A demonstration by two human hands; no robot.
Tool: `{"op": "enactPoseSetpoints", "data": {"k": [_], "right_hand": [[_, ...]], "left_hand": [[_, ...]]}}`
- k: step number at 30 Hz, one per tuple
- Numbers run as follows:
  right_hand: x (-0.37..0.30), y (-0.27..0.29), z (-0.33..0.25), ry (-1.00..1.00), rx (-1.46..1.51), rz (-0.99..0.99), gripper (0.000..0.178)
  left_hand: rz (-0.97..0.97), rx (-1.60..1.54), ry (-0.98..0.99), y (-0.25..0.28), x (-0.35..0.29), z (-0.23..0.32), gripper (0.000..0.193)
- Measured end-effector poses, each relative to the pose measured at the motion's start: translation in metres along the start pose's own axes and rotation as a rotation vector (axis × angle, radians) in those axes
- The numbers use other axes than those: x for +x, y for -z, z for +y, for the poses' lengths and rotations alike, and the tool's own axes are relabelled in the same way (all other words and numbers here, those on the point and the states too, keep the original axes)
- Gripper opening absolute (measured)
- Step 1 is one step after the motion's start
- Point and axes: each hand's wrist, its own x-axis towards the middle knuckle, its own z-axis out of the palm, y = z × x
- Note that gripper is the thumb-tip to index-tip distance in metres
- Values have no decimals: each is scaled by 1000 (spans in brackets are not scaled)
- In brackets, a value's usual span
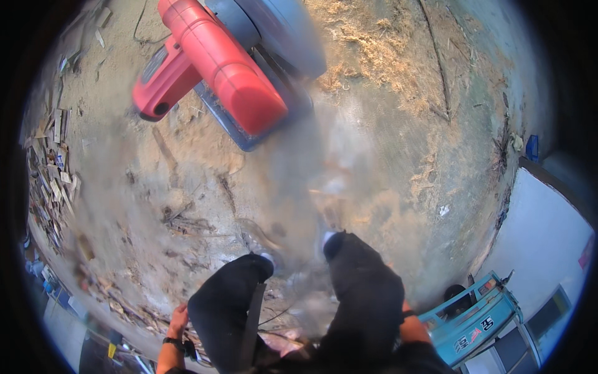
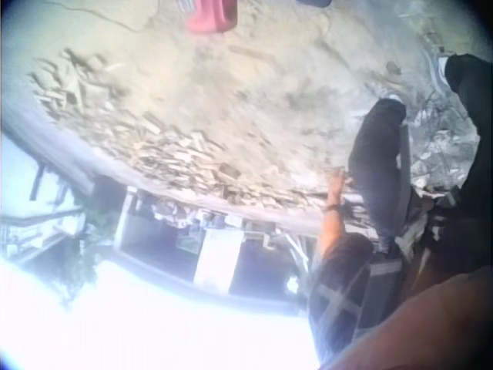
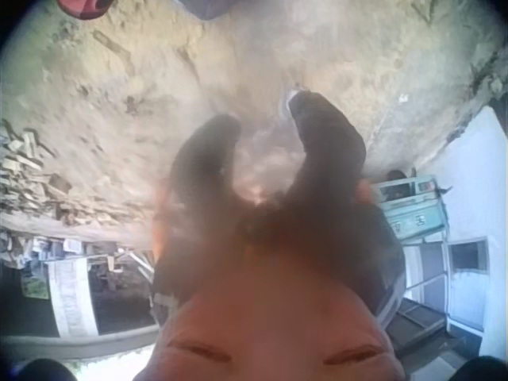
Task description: The person uses a circular saw to cut several pieces of scrap wood and a large round piece of plywood into smaller sections.
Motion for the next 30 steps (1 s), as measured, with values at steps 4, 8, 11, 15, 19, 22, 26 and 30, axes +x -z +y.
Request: {"op": "enactPoseSetpoints", "data": {"k": [4,8,11,15,19,22,26,30], "right_hand": [[-39,21,-3,23,83,-70,54],[-70,51,-29,-60,-85,-19,51],[-90,76,-35,-161,84,6,42],[-114,122,-52,-201,241,45,28],[-142,165,-45,-117,291,47,21],[-140,180,-58,-74,446,22,14],[-104,148,-149,27,308,-80,13],[-116,98,-313,313,131,-210,13]], "left_hand": [[-45,-132,176,-10,-53,-33,31],[-43,-145,124,-23,-75,-73,21],[-52,-91,-4,-34,-86,-96,17],[-35,22,-32,-55,-103,-133,28],[70,152,-250,-41,-154,-61,42],[92,-81,-264,-29,-198,-37,36],[98,-512,-260,-37,-242,-81,31],[128,-657,-281,-43,-257,-82,27]]}}
